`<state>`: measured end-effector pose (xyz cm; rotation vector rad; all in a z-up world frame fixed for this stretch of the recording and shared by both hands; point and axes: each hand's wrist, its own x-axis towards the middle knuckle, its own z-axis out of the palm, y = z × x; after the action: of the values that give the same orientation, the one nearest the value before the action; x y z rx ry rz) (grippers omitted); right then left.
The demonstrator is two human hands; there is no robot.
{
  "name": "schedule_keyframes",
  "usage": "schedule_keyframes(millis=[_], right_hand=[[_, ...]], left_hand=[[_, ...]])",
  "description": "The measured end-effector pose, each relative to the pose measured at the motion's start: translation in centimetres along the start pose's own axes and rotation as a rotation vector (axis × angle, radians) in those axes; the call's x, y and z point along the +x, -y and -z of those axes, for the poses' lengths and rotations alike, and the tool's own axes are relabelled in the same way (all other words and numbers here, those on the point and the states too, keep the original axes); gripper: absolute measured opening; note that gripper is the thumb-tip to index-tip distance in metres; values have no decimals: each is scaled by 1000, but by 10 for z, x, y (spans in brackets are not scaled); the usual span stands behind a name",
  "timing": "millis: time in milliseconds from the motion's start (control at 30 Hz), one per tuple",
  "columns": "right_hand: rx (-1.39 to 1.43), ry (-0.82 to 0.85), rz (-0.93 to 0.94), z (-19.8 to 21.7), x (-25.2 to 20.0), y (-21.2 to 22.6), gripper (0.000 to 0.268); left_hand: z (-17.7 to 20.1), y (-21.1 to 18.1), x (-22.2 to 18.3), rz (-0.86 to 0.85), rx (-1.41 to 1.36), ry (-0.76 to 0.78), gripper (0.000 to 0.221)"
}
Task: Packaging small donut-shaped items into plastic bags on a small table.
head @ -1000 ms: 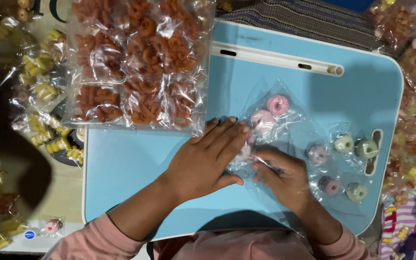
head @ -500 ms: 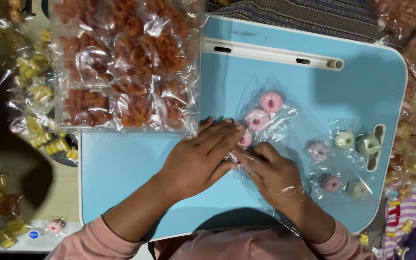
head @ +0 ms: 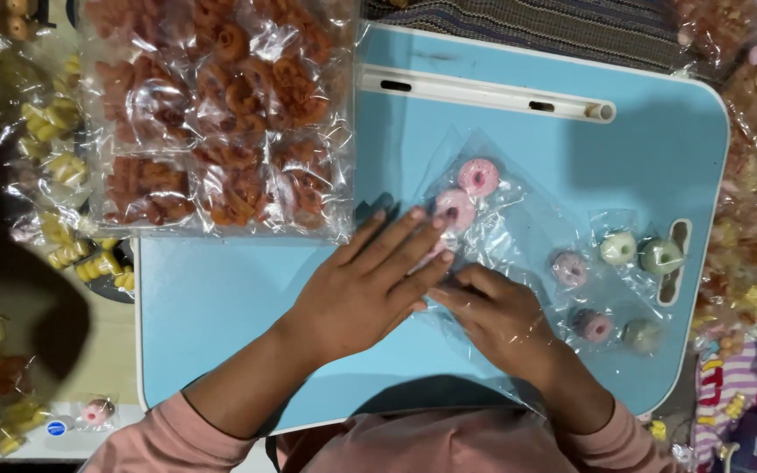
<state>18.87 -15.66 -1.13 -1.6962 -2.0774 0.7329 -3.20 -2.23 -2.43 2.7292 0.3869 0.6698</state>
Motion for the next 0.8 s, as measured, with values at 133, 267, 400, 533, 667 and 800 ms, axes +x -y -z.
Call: schedule_keyframes(millis=[133, 267, 400, 533, 667, 800], right_hand=[[-103, -44, 70, 8, 8, 8, 38], [177, -6, 112, 10, 2, -5, 34], [-92, 12, 60, 0, 6, 8, 38], [80, 331, -540, 6, 15, 23, 24], [-41, 49, 90, 12, 6, 3, 41], [293, 18, -158, 12, 3, 11, 23]], left_hand=[[-2, -9, -2, -62, 75, 104, 77], [-4, -8, 0, -56, 106, 166, 82], [-2, -9, 2, -60, 86, 177, 79], [-2, -10, 3, -68, 63, 148, 85], [-3, -10, 3, -57, 62, 156, 85], [-3, -13, 5, -28, 38, 153, 89]])
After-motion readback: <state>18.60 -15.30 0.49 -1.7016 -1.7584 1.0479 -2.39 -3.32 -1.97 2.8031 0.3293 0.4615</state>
